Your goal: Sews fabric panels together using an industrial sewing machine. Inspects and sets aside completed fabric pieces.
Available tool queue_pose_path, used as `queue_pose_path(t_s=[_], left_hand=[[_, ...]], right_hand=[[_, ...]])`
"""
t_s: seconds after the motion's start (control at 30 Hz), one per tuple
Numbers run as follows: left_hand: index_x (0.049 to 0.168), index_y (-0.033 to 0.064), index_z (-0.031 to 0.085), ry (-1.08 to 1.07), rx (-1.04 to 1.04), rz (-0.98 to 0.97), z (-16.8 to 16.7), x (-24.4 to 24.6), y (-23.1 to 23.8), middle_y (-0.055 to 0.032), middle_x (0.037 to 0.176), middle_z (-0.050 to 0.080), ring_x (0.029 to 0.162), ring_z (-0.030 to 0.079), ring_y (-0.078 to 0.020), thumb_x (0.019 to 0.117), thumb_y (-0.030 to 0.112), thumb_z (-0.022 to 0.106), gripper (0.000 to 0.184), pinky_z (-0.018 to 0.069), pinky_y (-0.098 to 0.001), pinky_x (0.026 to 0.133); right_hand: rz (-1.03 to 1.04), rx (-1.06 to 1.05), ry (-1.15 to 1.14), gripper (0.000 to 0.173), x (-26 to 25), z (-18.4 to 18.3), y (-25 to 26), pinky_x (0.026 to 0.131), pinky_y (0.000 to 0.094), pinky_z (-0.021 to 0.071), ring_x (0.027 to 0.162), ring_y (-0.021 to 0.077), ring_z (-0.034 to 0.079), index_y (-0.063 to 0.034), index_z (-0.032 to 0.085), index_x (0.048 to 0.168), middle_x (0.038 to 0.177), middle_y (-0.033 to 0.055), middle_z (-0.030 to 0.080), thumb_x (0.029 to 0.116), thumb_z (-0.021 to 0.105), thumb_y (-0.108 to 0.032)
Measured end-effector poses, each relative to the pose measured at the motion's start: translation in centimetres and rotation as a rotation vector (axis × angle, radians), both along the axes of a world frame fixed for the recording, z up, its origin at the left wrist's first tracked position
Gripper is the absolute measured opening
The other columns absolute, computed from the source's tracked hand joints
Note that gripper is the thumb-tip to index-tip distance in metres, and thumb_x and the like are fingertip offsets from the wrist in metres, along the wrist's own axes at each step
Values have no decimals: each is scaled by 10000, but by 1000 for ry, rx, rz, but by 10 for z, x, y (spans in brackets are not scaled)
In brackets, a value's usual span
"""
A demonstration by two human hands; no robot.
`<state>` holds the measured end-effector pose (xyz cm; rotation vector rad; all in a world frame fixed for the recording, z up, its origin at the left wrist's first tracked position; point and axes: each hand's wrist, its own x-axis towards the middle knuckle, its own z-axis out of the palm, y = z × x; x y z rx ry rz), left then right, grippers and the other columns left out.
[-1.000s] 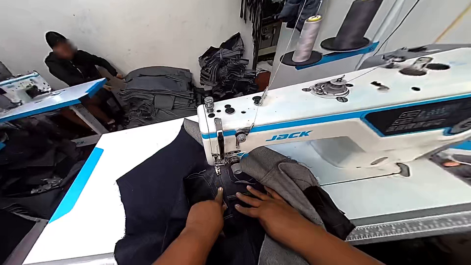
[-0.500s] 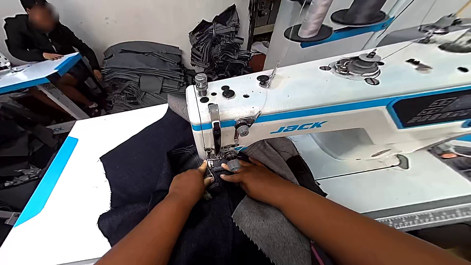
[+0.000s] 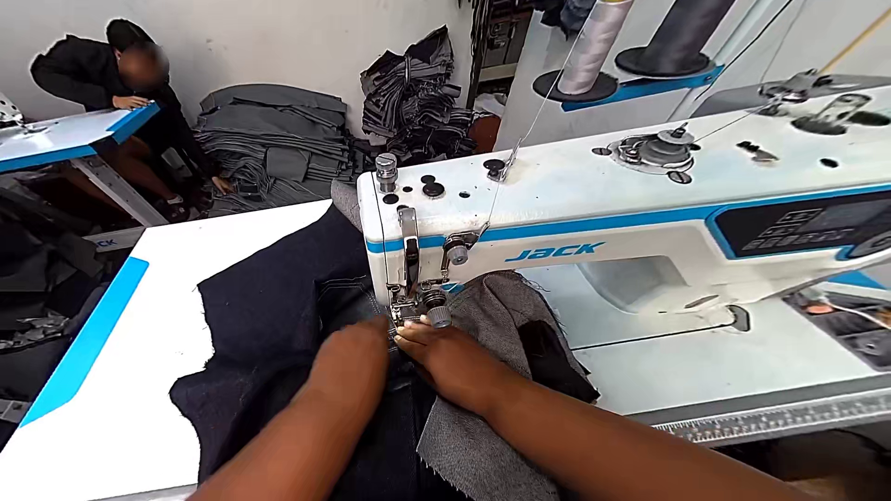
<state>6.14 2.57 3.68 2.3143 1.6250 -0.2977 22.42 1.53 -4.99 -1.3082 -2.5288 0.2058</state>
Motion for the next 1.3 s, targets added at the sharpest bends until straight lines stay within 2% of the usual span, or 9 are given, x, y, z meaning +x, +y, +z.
queue_pose_path(t_s=[0.07,0.1,0.2,0.3,0.73,0.9,1.03,1.2,1.3], left_hand=[[1504,6,463,-61,-2,-28,-5,17,-15,-223,1382,576,1157,660,-380,1038,3,483,466,545,-512,968],[1550,23,405,-114,-77,-32,-12,16,-18,-197,1486,523,1276,605,-348,1073,41,429,479,493,-490,1058],[1602,49,320,-153,-310,-20,-34,-3,-20,-119,1680,293,1555,287,-256,1137,219,307,495,254,-440,1256],[1622,62,269,-67,-320,2,-38,-4,-30,-80,1720,182,1588,180,-240,1140,239,273,514,227,-432,1263],[1585,56,368,-183,-196,55,-42,0,4,-78,1693,275,1572,240,-230,1139,260,323,492,232,-431,1258],[1570,38,389,-202,-157,51,-44,-1,23,-97,1679,306,1562,269,-238,1137,207,328,469,240,-432,1257],[1576,19,367,-118,-155,8,-42,4,40,-138,1656,343,1555,285,-271,1128,157,337,470,257,-449,1250],[1495,-41,448,7,-207,-61,-33,7,60,-225,1559,452,1510,357,-354,1106,121,421,422,301,-500,1220],[1343,-74,575,143,-214,-168,-17,5,55,-262,1354,600,1309,561,-415,1087,103,453,334,430,-571,1095]], right_hand=[[11,186,121,138,-1,-8,-1,927,431,582,1000,264,743,-28,775,964,987,118,766,896,668,-81],[-2,170,118,108,-3,-7,-5,904,433,588,970,271,744,-23,766,910,941,123,761,894,669,-67],[-70,-43,-43,236,-11,2,-28,1071,424,512,1201,273,691,-1,772,1068,1185,139,753,969,558,11],[-112,84,-2,230,-6,-9,-51,956,414,589,1082,263,748,-20,797,935,1073,123,784,890,592,76],[-205,32,31,213,7,-3,-10,891,470,594,1087,283,746,-36,795,908,1133,98,780,935,599,41],[-219,-49,-69,186,7,12,9,718,521,571,835,370,730,-32,779,950,914,174,745,966,594,-15],[-277,-280,-106,233,7,28,27,895,548,532,1029,385,702,-17,757,1074,1050,199,736,1022,537,-72],[-246,-285,-83,222,9,30,41,932,555,521,1072,399,687,43,705,1052,1063,234,714,1033,525,-86],[-94,-349,-129,316,20,38,40,1181,480,364,1314,309,581,-7,662,1299,1324,170,662,1076,464,-112]])
